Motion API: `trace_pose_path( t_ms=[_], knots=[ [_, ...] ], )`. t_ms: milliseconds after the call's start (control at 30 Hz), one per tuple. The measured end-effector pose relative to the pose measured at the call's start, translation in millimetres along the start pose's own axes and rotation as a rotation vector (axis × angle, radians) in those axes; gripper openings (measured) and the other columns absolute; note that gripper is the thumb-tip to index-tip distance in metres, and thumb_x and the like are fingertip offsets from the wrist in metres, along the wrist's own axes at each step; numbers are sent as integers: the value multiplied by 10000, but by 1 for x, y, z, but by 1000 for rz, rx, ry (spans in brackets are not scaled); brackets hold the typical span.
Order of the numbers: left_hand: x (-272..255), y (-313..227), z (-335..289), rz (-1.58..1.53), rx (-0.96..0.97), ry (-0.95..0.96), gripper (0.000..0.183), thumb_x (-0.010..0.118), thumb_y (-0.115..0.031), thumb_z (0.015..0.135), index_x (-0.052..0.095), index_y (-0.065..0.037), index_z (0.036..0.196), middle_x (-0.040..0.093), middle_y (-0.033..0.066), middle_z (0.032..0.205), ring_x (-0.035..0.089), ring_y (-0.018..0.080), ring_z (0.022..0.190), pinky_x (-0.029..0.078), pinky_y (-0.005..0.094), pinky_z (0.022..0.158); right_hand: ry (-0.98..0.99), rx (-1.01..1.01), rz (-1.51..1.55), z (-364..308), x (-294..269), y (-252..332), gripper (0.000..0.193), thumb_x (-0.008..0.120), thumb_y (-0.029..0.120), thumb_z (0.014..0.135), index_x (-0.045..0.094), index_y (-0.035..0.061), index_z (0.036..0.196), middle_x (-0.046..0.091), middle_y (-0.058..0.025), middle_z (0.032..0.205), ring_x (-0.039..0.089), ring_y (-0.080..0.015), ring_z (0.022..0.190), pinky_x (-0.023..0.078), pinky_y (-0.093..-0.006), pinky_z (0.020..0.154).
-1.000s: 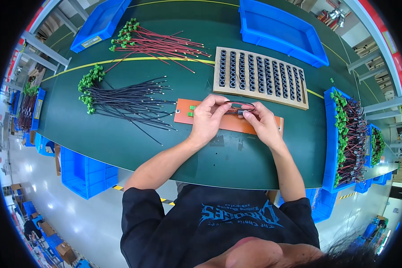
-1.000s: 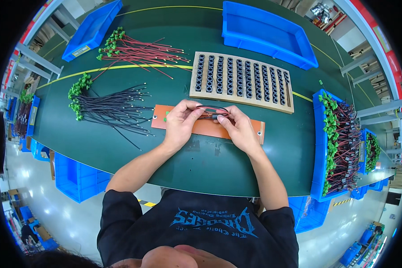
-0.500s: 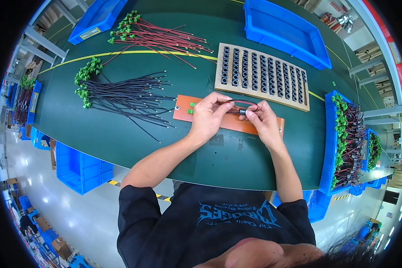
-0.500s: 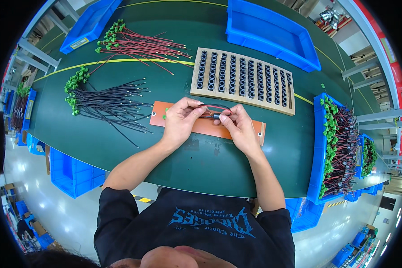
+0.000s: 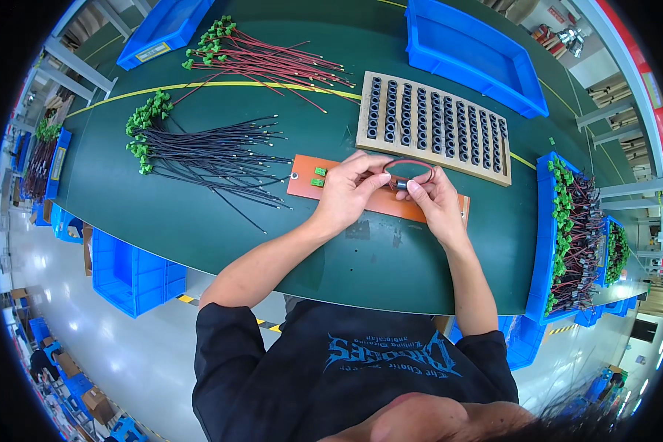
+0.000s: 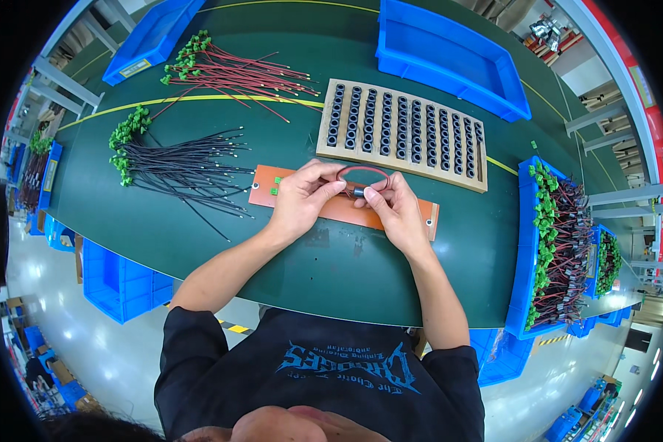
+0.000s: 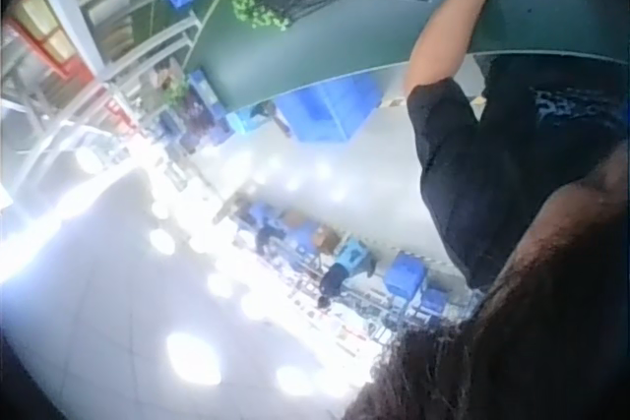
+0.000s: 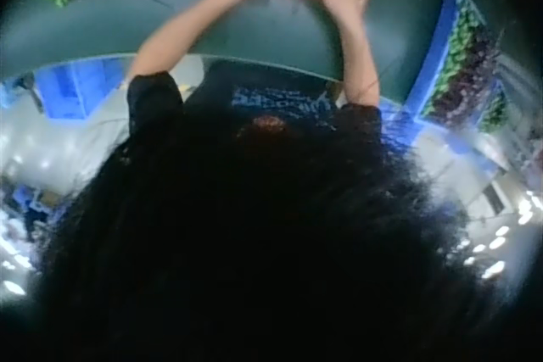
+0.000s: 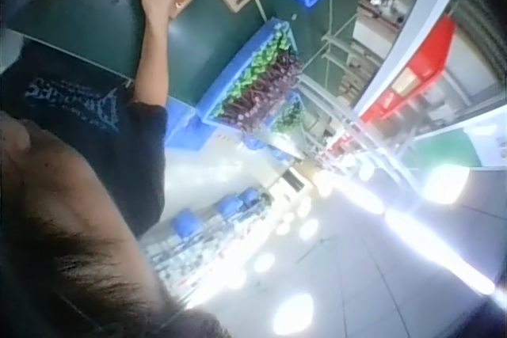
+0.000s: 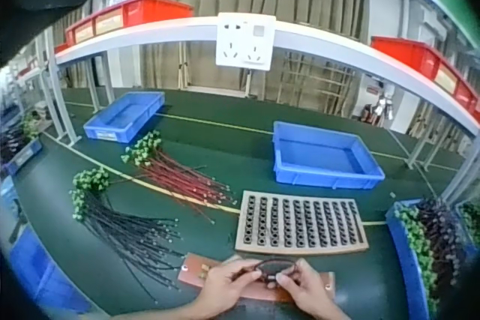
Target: The person assembles wire harnesses by hand at a factory workstation. They pick up black wires with green connectors and red wires, insert the ends into a small black plastic housing, and use a screwdriver to tighten the connection. The completed harnesses are placed into a blue bin on the right.
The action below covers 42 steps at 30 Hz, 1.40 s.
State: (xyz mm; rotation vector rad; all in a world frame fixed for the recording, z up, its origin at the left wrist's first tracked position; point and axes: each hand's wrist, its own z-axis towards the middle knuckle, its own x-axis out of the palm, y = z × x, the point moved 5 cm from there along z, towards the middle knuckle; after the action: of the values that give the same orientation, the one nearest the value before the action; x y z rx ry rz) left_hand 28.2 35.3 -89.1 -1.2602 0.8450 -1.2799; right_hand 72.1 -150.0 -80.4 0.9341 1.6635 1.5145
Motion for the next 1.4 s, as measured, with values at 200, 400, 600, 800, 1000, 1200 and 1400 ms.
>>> trace_pose_path(
  t_ms=[200,400,600,800,1000,1200,1400],
  knots=[
    [0,5,-1,13,-38,-27,65,722,33,933,689,40,988,703,86,972,728,153,912,583,280,812,1,-17,34,0,-1,-3,132,591,56,1055,467,14,1037,666,-132,1044,704,-169,951,569,-325,886],
    [-2,12,-1,-4,-65,-50,66,743,25,918,704,31,971,763,109,953,741,149,894,590,282,812,5,-37,20,0,-1,-5,134,587,58,1056,461,18,1040,693,-148,1024,713,-177,954,572,-328,884],
    [-3,6,-2,4,-131,-26,47,708,66,934,696,44,973,746,123,989,735,180,943,607,313,882,-7,-35,-6,0,-1,-4,146,589,74,1060,457,12,1045,706,-158,1016,716,-180,958,567,-326,878],
    [-7,3,-3,150,-109,16,67,753,85,875,711,36,891,748,126,972,720,176,942,598,321,863,-12,-32,21,0,-1,-5,148,589,66,1059,454,13,1028,717,-173,1036,718,-179,950,568,-322,869],
    [-6,-10,-6,210,-20,60,98,779,104,823,705,40,814,739,127,925,725,218,952,593,329,864,-7,-25,24,0,-1,-7,142,592,45,1053,460,13,1014,720,-181,1045,720,-174,938,582,-314,851],
    [-5,-9,-6,224,-23,-7,102,786,99,824,703,41,816,738,128,920,720,206,959,592,318,862,-12,-13,40,0,-1,-5,148,598,52,1052,463,13,1006,713,-168,1029,720,-173,931,589,-314,844],
    [-5,-6,-7,244,-111,-46,95,787,87,842,703,46,826,745,131,959,715,195,955,595,319,858,-6,-29,77,1,-2,-8,159,602,68,1055,463,13,999,702,-164,1040,717,-169,919,590,-317,843]
  ],
)
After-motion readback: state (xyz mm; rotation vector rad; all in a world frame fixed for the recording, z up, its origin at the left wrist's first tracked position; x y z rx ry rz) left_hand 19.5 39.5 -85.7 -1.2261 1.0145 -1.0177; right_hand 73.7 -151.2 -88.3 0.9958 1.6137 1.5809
